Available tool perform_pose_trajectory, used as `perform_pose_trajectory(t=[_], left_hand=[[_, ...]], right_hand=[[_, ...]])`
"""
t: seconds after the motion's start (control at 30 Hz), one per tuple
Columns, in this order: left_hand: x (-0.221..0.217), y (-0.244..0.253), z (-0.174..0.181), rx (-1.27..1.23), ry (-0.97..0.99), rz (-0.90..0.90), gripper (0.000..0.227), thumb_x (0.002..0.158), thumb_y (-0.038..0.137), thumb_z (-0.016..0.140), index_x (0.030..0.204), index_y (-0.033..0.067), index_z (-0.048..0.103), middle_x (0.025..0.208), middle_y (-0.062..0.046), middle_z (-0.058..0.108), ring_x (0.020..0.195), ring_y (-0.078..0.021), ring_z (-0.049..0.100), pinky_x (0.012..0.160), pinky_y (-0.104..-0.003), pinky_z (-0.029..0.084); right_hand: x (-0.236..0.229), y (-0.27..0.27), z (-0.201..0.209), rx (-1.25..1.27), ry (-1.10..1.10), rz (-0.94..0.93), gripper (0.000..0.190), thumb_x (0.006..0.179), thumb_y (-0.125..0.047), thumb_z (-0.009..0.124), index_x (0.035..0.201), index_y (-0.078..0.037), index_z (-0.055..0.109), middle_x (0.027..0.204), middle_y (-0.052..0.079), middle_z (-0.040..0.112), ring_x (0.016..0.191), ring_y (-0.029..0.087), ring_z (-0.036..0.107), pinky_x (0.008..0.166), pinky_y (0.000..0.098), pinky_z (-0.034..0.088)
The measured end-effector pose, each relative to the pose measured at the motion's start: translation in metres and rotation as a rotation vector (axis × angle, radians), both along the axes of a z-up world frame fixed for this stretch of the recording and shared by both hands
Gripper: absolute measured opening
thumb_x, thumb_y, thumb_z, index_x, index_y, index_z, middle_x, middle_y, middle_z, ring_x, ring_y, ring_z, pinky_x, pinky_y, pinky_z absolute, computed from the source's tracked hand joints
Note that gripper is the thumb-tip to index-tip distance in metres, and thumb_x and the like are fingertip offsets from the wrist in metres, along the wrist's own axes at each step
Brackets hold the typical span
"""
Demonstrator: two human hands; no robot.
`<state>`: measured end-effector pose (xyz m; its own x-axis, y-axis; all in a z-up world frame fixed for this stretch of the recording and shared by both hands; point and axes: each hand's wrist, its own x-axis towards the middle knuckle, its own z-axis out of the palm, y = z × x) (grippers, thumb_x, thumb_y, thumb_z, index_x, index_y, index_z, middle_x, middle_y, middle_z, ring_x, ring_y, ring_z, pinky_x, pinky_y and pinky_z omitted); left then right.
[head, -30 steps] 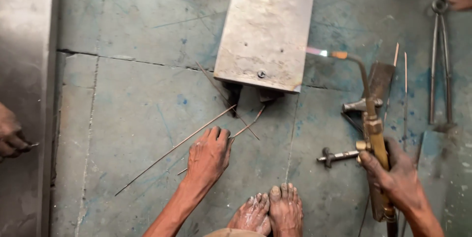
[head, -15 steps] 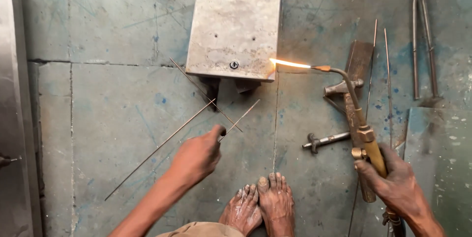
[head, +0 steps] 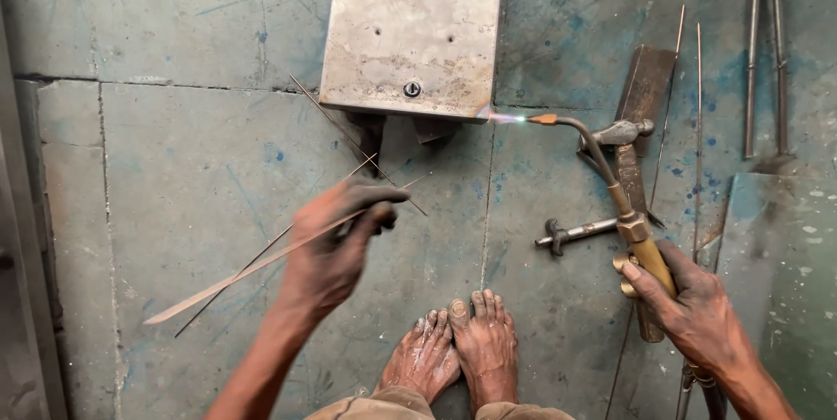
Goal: Welding metal components using a gas torch and a filler rod.
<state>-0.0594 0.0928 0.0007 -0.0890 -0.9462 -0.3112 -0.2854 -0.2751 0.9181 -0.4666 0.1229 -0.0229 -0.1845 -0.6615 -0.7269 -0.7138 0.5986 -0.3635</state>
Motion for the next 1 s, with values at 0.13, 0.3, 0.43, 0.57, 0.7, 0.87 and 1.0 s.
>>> perform_pose_trajectory(t=[0.13,0.3,0.43,0.57,0.7,0.87,1.0], left_hand=[[-0.023,-0.012,0.001,-0.250,-0.164,0.025,0.014,0.099,0.010,0.066,0.110,0.0048,0.073,0.095,-0.008,0.070,0.079,-0.0145,0.068,0.068,-0.028,0.058],[-0.026,-0.033,0.001,-0.288,0.107,0.225,0.011,0.105,0.008,0.063,0.113,0.0014,0.063,0.104,-0.008,0.069,0.090,-0.0139,0.070,0.079,-0.027,0.063],[-0.020,-0.045,-0.006,-0.314,0.102,0.287,0.011,0.106,0.001,0.066,0.115,-0.0014,0.062,0.108,-0.010,0.070,0.095,-0.0147,0.071,0.085,-0.028,0.064],[-0.019,-0.046,-0.013,-0.356,0.033,0.287,0.013,0.105,-0.003,0.070,0.116,-0.0010,0.063,0.110,-0.014,0.070,0.097,-0.0148,0.070,0.085,-0.027,0.063],[-0.016,-0.046,-0.019,-0.325,0.080,0.329,0.016,0.105,-0.001,0.072,0.115,0.0016,0.060,0.110,-0.013,0.072,0.100,-0.0144,0.071,0.089,-0.027,0.063],[-0.010,-0.046,-0.022,-0.287,0.051,0.348,0.017,0.104,0.002,0.074,0.111,0.0029,0.059,0.108,-0.013,0.073,0.104,-0.0171,0.074,0.092,-0.029,0.065],[-0.009,-0.046,-0.024,-0.269,0.062,0.352,0.017,0.105,0.003,0.075,0.112,0.0029,0.059,0.107,-0.014,0.074,0.105,-0.0173,0.074,0.093,-0.029,0.065]], right_hand=[[0.006,-0.007,-0.001,0.112,0.070,0.006,0.046,0.091,-0.045,0.071,0.120,-0.010,0.071,0.067,0.014,0.069,0.053,0.022,0.063,0.049,0.0426,0.049],[0.008,-0.009,-0.002,0.179,0.042,-0.013,0.046,0.088,-0.045,0.071,0.117,-0.010,0.072,0.069,0.012,0.069,0.047,0.022,0.059,0.045,0.0432,0.047],[0.013,-0.017,-0.003,0.207,0.059,0.023,0.044,0.088,-0.045,0.072,0.117,-0.012,0.072,0.069,0.011,0.069,0.046,0.021,0.059,0.045,0.0429,0.047],[0.013,-0.020,-0.007,0.228,0.053,0.042,0.041,0.089,-0.045,0.070,0.114,-0.013,0.072,0.068,0.011,0.069,0.046,0.021,0.059,0.045,0.0430,0.048],[0.010,-0.020,-0.014,0.257,0.061,0.061,0.039,0.089,-0.046,0.070,0.111,-0.013,0.071,0.066,0.013,0.067,0.045,0.021,0.060,0.045,0.0434,0.047],[0.012,-0.024,-0.015,0.260,0.077,0.116,0.040,0.089,-0.048,0.071,0.100,-0.009,0.072,0.065,0.012,0.066,0.046,0.022,0.059,0.045,0.0438,0.047],[0.011,-0.024,-0.017,0.261,0.079,0.132,0.041,0.089,-0.048,0.070,0.098,-0.008,0.071,0.065,0.011,0.066,0.046,0.021,0.059,0.045,0.0433,0.047]])
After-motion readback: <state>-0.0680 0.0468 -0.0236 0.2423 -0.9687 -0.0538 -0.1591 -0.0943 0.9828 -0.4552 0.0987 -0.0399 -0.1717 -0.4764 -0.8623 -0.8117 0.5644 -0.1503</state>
